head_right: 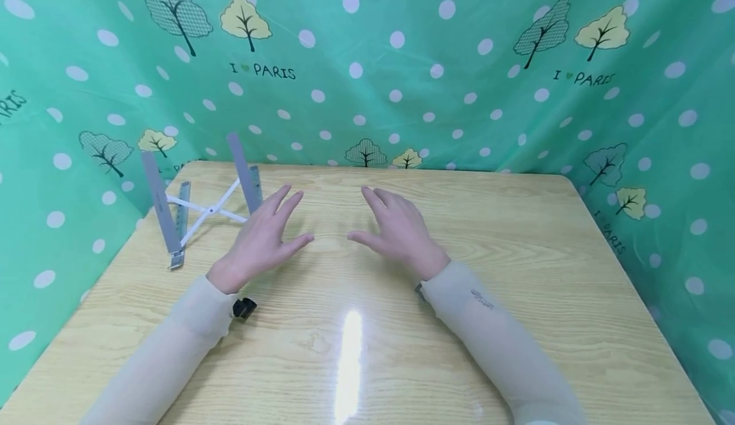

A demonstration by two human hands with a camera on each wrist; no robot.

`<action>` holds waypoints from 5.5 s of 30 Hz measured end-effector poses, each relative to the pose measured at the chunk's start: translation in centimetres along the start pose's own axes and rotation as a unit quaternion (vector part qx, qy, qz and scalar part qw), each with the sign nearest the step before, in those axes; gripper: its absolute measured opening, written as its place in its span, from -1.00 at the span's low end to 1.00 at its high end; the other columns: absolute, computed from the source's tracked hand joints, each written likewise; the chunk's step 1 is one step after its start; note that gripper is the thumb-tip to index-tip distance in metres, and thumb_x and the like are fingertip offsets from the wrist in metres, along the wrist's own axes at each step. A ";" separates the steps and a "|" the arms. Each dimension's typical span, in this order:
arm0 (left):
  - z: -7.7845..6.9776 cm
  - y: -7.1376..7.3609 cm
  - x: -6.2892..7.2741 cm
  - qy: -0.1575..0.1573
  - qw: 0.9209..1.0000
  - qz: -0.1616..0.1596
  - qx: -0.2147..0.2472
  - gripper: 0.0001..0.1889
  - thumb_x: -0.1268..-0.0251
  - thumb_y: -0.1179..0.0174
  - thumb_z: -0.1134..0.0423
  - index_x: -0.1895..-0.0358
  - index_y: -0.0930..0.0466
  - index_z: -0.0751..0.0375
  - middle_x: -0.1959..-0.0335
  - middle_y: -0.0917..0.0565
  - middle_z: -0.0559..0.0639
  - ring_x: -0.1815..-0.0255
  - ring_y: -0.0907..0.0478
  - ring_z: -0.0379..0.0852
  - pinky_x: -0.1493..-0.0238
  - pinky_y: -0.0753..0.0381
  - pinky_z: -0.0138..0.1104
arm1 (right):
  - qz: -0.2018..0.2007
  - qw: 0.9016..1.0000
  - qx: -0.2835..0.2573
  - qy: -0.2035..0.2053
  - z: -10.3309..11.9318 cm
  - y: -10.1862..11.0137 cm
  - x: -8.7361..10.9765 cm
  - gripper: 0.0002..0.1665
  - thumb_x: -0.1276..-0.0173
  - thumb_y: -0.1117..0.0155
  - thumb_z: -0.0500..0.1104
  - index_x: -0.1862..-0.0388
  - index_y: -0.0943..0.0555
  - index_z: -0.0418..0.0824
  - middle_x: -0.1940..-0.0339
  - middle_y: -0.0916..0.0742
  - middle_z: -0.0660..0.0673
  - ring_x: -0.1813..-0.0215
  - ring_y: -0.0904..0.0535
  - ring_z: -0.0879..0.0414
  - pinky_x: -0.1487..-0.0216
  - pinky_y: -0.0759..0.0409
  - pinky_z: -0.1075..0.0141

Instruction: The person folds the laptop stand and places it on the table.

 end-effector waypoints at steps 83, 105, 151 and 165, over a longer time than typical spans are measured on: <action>21.9 8.6 9.8 0.230 0.966 -0.085 0.086 -0.32 -0.39 -0.09 0.19 -0.48 -0.04 0.28 -0.41 -0.07 0.40 -0.34 -0.08 0.44 -0.26 -0.09 0.29 | 0.134 0.929 -0.323 -0.119 10.1 -13.5 -17.1 -0.01 -0.26 -0.37 -0.11 -0.52 -0.03 0.28 -0.16 -0.57 -0.11 0.02 -0.57 0.15 0.12 -0.59 0.35; 25.0 6.9 10.6 0.336 0.927 -0.050 0.159 -0.24 -0.35 -0.13 0.31 -0.52 0.07 0.12 -0.08 -0.50 0.29 0.17 -0.45 -0.25 0.39 -0.49 -0.62 | 0.083 0.897 -0.395 -0.182 11.3 -15.0 -17.5 -0.12 -0.32 -0.19 -0.41 -0.49 -0.17 0.18 0.24 -0.62 -0.04 0.32 -0.60 0.17 0.39 -0.61 0.43; 23.2 6.0 9.8 0.346 0.918 -0.066 0.183 -0.20 -0.29 -0.18 0.40 -0.52 0.01 -0.05 -0.04 -0.51 0.24 0.19 -0.49 -0.22 0.36 -0.51 -0.62 | 0.061 0.894 -0.394 -0.206 8.8 -14.6 -15.8 -0.09 -0.31 -0.15 -0.44 -0.43 -0.18 0.34 0.34 -0.60 -0.05 0.34 -0.58 0.13 0.37 -0.61 0.38; 21.6 5.7 8.4 0.321 0.928 -0.058 0.182 -0.16 -0.24 -0.18 0.45 -0.53 0.03 -0.05 0.02 -0.54 0.28 0.21 -0.54 -0.15 0.37 -0.57 -0.56 | 0.052 0.881 -0.412 -0.225 7.5 -13.6 -14.4 -0.08 -0.28 -0.13 -0.47 -0.41 -0.20 0.34 0.32 -0.62 -0.08 0.35 -0.60 0.09 0.40 -0.63 0.35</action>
Point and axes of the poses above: each hand's wrist, its own x-axis away from the middle knuckle, its own y-axis out of the back of the hand, z = x × y, the point moved 9 cm from there along -x, towards the middle knuckle
